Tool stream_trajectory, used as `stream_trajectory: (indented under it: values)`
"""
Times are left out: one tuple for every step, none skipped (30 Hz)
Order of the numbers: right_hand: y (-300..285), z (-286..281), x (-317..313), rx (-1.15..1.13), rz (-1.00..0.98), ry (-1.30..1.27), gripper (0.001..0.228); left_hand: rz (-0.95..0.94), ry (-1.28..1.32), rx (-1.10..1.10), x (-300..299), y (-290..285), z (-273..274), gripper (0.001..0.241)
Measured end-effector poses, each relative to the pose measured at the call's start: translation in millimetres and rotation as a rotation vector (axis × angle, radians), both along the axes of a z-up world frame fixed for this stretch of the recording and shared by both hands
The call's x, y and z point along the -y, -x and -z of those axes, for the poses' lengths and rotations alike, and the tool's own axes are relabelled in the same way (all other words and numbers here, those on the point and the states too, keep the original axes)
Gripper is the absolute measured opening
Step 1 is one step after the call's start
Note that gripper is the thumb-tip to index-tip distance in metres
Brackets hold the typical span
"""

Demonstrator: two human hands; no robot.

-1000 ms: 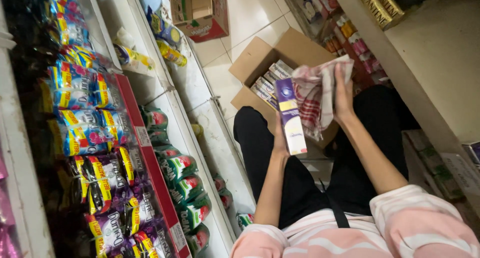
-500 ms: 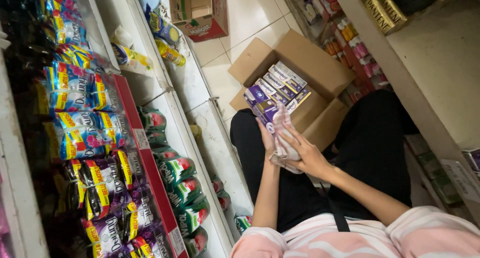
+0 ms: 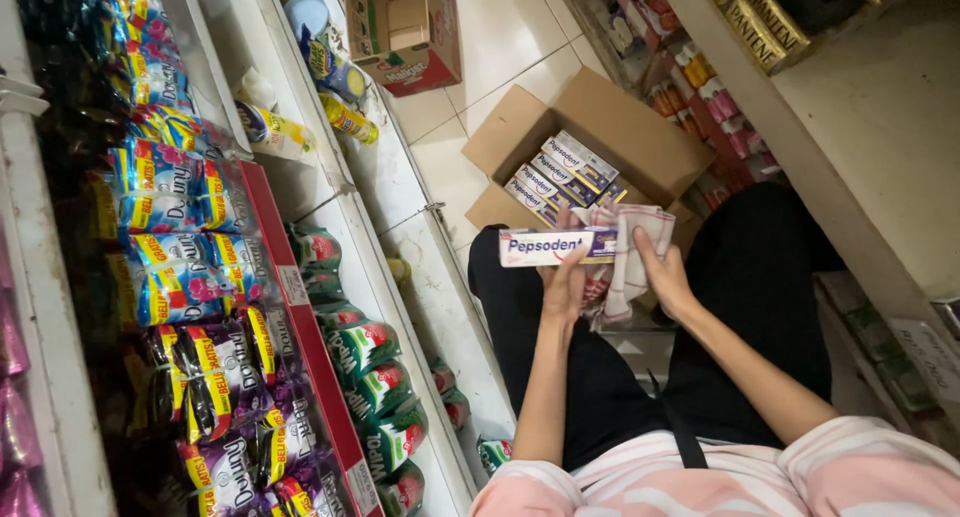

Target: Wiping toothpaste boxes using a small towel and organizing them inside a shipping container on a grocery store floor.

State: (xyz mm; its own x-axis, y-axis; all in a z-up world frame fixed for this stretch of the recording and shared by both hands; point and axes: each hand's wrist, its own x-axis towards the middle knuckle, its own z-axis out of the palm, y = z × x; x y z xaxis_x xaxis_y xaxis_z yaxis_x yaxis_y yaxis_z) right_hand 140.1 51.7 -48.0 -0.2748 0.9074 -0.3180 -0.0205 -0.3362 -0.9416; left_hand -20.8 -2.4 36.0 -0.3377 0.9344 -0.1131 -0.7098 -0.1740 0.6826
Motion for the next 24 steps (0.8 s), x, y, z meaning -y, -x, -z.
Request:
stream_trajectory:
  values:
    - [0.3,-4.1,-1.2,-0.001,0.001,0.000,0.053,0.001,0.000,-0.001,-0.3,-2.6,-4.5,0.066]
    - [0.8,-8.2,-2.5,0.010,0.034,0.076,0.054,0.023,0.101,-0.055,-0.5,-5.2,-9.1,0.068]
    - [2.0,-12.3,-4.6,0.021,0.066,0.151,0.056,0.043,0.201,-0.109,-1.4,-7.0,-13.7,0.071]
    - [0.6,-9.6,-6.6,0.019,0.066,0.150,0.056,0.043,0.200,-0.111,-1.0,-8.0,-6.0,0.071]
    - [-1.3,-6.9,-8.0,0.036,0.076,0.180,0.054,0.063,0.258,-0.277,0.1,-9.5,1.7,0.064]
    - [-3.1,-4.0,-9.4,0.054,0.085,0.210,0.053,0.082,0.315,-0.442,1.1,-11.0,9.6,0.059]
    - [-5.3,-5.6,-10.6,0.054,0.087,0.209,0.053,0.083,0.314,-0.442,0.4,-13.1,10.9,0.059]
    - [-7.4,-7.2,-11.9,0.117,0.082,0.205,0.052,0.098,0.269,-0.445,-0.2,-15.1,12.3,0.057]
    - [-9.6,-9.3,-13.4,0.181,0.076,0.201,0.052,0.111,0.225,-0.446,-0.9,-17.4,13.2,0.055]
    - [-10.4,-11.2,-14.1,0.181,0.076,0.201,0.052,0.112,0.224,-0.446,1.2,-17.3,28.4,0.055]
    - [-10.7,-12.8,-14.7,0.260,0.072,0.154,0.052,0.044,0.227,-0.546,3.5,-16.7,43.8,0.052]
    - [-10.9,-14.5,-15.4,0.339,0.068,0.107,0.052,-0.025,0.230,-0.645,5.8,-16.1,59.2,0.049]
    - [-13.1,-6.7,-19.0,0.338,0.072,0.105,0.052,-0.023,0.228,-0.646,5.4,-12.2,74.2,0.049]
    - [-15.2,1.1,-22.7,0.334,0.121,0.069,0.052,-0.051,0.303,-0.676,4.9,-8.2,89.1,0.047]
    - [-17.2,9.1,-24.9,0.330,0.167,0.034,0.052,-0.081,0.381,-0.704,6.3,-4.2,104.0,0.046]
    - [-20.6,12.0,-30.0,0.329,0.168,0.035,0.052,-0.080,0.381,-0.706,5.1,-0.7,103.9,0.046]
    - [-26.5,14.8,-36.4,0.245,0.230,0.048,0.055,-0.209,0.383,-0.661,3.0,0.1,104.6,0.060]
    - [-32.1,17.6,-42.8,0.160,0.290,0.060,0.059,-0.338,0.383,-0.615,1.1,1.2,105.4,0.074]
    - [-35.6,11.8,-44.7,0.163,0.287,0.063,0.059,-0.339,0.387,-0.613,3.9,2.0,107.2,0.074]
    - [-39.3,5.8,-46.6,0.107,0.321,0.073,0.062,-0.293,0.378,-0.528,6.9,2.7,108.9,0.081]
    - [-40.5,0.0,-50.3,0.047,0.355,0.082,0.066,-0.248,0.366,-0.448,7.8,6.0,110.1,0.089]
    - [-42.2,20.6,-52.1,0.045,0.353,0.082,0.066,-0.250,0.366,-0.449,7.3,5.5,109.3,0.089]
    - [-45.0,41.3,-54.0,-0.048,0.375,0.098,0.066,-0.144,0.429,-0.284,6.1,4.2,108.8,0.093]
    - [-47.9,62.0,-56.0,-0.142,0.397,0.114,0.067,-0.040,0.490,-0.118,5.0,2.7,108.3,0.098]
